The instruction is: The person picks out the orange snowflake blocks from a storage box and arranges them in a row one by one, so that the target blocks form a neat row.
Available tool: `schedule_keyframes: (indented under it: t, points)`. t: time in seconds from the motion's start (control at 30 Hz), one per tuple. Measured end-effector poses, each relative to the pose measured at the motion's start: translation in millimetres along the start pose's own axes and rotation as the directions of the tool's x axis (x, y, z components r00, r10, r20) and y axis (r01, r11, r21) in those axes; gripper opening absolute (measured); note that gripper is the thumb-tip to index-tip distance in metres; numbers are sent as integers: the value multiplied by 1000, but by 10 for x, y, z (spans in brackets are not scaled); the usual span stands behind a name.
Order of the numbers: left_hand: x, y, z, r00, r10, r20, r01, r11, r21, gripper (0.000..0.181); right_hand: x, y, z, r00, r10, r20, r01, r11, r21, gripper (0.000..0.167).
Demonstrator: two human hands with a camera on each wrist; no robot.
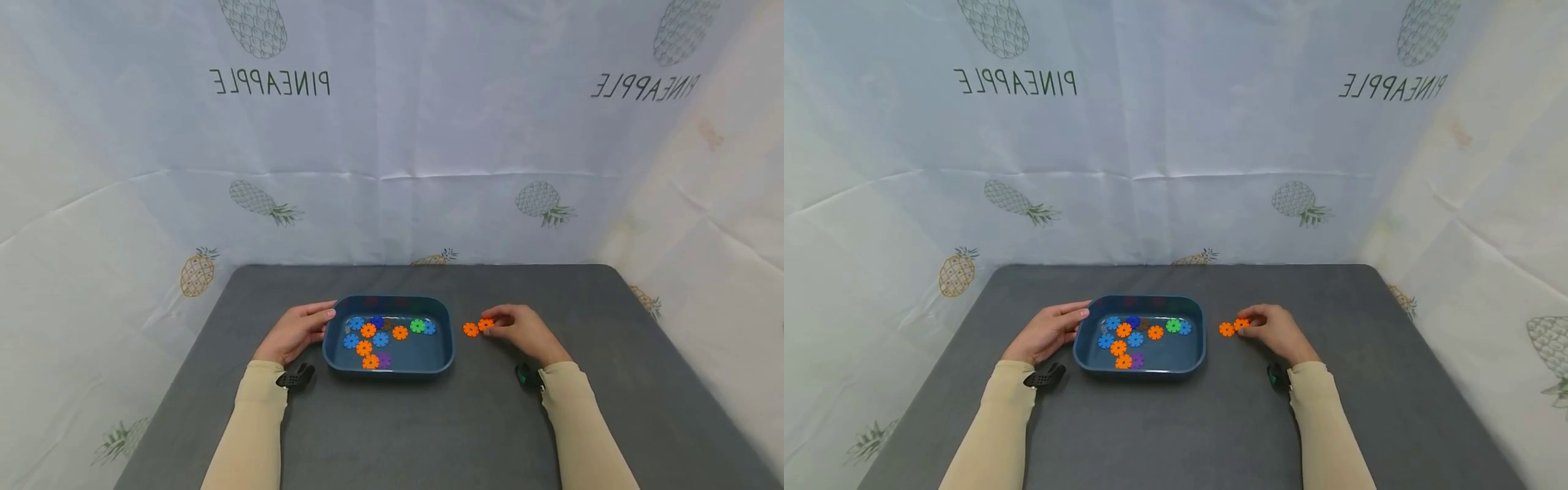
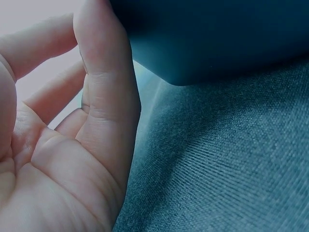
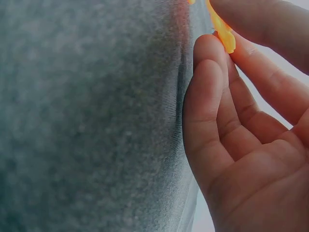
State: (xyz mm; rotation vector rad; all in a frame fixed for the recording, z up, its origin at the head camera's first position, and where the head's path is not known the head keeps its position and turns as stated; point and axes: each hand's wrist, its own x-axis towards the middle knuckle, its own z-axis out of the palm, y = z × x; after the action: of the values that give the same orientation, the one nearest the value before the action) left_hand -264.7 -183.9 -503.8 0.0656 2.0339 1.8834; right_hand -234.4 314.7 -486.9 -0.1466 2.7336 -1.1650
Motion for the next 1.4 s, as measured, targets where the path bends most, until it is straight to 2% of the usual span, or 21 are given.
schedule_keyframes:
  t: [0.7, 1.07, 1.4]
  points:
    - [-6, 12, 13, 1000, -19, -8, 19, 1000, -5, 66, -6, -11, 38, 1000, 24, 8, -23, 999, -36, 35]
    - [-10, 17, -1, 1000, -12, 5, 12, 999, -31, 63, 1, -7, 46, 1000, 17, 10, -17, 999, -30, 34]
    - [-9, 21, 6, 1000, -4, 14, 4, 1000, -17, 63, 10, 13, 45, 999, 36, 10, -35, 999, -35, 35]
